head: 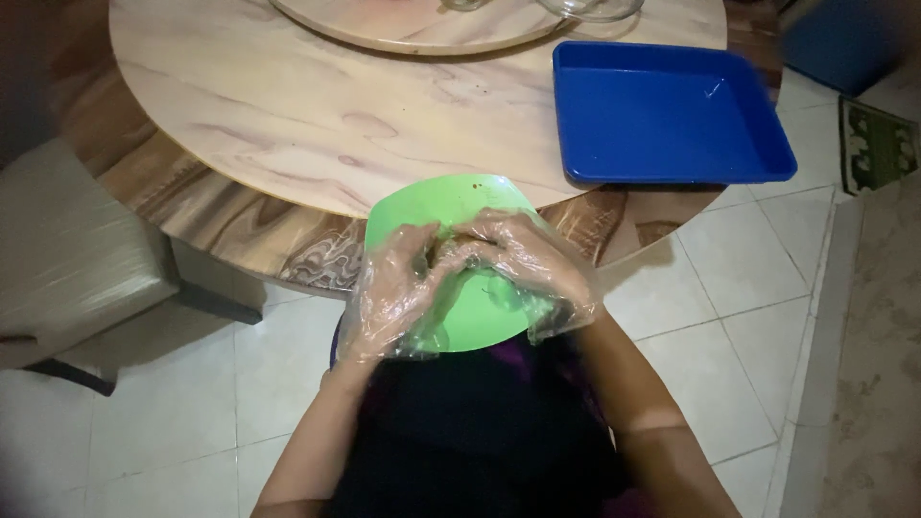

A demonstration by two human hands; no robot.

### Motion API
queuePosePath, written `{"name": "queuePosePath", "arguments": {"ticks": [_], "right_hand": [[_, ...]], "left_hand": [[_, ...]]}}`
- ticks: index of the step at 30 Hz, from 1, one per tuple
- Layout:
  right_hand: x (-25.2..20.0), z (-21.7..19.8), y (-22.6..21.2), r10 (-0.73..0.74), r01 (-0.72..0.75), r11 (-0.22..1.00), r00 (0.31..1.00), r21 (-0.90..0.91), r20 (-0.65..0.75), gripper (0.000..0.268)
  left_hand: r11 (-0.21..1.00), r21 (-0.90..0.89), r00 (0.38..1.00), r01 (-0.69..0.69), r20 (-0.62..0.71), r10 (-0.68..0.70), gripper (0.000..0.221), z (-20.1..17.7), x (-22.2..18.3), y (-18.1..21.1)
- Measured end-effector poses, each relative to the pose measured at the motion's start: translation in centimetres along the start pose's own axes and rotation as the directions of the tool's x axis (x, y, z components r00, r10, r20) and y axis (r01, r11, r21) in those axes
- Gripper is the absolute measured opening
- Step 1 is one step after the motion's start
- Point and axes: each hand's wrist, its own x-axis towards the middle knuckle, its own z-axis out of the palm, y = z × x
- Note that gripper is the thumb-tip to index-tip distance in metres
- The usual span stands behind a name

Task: Shaping cookie dough into individual portions on a cutting board

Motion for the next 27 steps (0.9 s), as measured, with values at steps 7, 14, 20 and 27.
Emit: {"name": "queuePosePath", "arguments": {"ticks": [7, 14, 20, 27], "right_hand": [[-0.4, -0.3, -2.7, 0.115, -0.115, 0.993, 0.993, 0.029, 0.006, 0.031], [3.1, 3.1, 3.4, 0.101, -0.102, 0.995, 0.993, -0.021, -0.054, 0.027], [3.1, 3.6, 4.8, 0.085, -0.103, 0.982, 0.99, -0.157, -0.116, 0.02], [-1.4, 1.9, 2.0, -0.217, 0.2, 0.974, 0.96, -0.106, -0.176, 0.052]], "left_hand": [[0.962, 0.1, 0.917, 0.255, 0.292, -0.273, 0.029, -0.3, 1.2, 0.7], [0.961, 0.007, 0.915, 0.277, 0.303, -0.266, 0.017, -1.1, 2.5, 1.2], [0.962, 0.04, 0.93, 0.269, 0.249, -0.27, 0.014, 1.1, 1.9, -1.6], [0.993, 0.115, 0.975, 0.024, 0.217, -0.049, 0.052, -1.6, 1.1, -0.3]]}}
